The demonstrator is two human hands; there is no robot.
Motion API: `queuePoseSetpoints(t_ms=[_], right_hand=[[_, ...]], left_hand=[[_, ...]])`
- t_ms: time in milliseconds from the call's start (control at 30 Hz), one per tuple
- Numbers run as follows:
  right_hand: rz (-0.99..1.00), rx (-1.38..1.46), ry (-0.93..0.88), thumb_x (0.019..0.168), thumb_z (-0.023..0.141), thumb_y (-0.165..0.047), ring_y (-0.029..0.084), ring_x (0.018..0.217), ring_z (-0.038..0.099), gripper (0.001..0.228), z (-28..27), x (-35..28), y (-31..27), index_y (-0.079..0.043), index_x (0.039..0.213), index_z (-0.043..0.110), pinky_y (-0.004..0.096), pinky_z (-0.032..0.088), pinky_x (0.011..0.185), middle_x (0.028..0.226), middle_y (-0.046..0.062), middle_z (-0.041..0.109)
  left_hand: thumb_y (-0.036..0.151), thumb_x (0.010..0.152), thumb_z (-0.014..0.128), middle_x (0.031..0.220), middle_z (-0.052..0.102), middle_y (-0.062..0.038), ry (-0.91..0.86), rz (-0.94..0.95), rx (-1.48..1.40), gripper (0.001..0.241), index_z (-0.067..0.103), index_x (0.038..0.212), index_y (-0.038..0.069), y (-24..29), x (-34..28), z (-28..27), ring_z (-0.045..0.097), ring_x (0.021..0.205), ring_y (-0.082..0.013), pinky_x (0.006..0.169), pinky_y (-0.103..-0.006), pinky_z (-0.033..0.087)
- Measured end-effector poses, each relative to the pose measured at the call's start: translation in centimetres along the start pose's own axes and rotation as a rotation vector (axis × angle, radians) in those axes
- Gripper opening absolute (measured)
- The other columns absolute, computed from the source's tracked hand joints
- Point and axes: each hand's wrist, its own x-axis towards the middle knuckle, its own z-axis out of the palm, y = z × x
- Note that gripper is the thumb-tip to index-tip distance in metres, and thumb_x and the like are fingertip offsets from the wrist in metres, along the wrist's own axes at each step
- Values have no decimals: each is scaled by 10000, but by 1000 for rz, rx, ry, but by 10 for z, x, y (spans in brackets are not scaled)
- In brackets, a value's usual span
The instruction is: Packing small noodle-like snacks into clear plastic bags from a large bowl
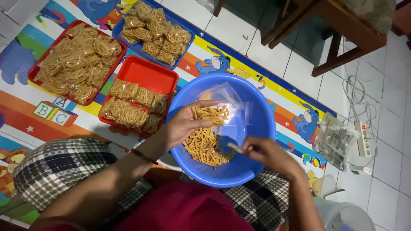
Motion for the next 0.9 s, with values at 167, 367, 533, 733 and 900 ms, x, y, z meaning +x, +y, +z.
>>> queuePoseSetpoints(t_ms=[167, 367, 533, 733, 900], right_hand=[[-101, 223, 483, 875, 733, -75, 292, 749, 698, 74, -27, -37, -13, -36, 927, 769, 471, 573, 821, 729, 144, 730], [-212, 110, 811, 920, 790, -134, 240, 752, 658, 112, -20, -23, -15, -88, 1022, 781, 368, 570, 846, 737, 90, 674], [-370, 121, 734, 907, 772, -106, 260, 783, 648, 78, -5, -6, -38, -57, 963, 794, 417, 541, 812, 797, 138, 681], [-438, 132, 681, 890, 783, -158, 306, 813, 692, 74, 3, 8, -61, -90, 916, 796, 437, 533, 834, 828, 135, 715], [-433, 104, 691, 871, 788, -136, 302, 849, 713, 80, 4, 6, -77, -106, 943, 807, 422, 540, 848, 859, 109, 744]], left_hand=[[-123, 830, 727, 1282, 682, -247, 19, -4, 22, 542, 625, 1350, -10, 2, -2, 6, 683, 1152, -310, 989, -414, 584], [-97, 806, 762, 1257, 690, -237, -8, 4, 87, 571, 606, 1353, -52, -4, 0, 6, 687, 1131, -294, 1007, -415, 573], [-80, 817, 771, 1227, 717, -194, -29, 43, 124, 517, 648, 1317, -27, -11, -7, 8, 695, 1120, -254, 979, -374, 582], [-78, 842, 753, 1255, 705, -201, -65, 24, 146, 522, 626, 1346, -30, -23, -7, 0, 708, 1078, -252, 923, -341, 599], [-71, 861, 742, 1257, 704, -184, -74, 17, 87, 513, 622, 1356, -11, -28, -4, -5, 726, 1017, -206, 923, -330, 604]])
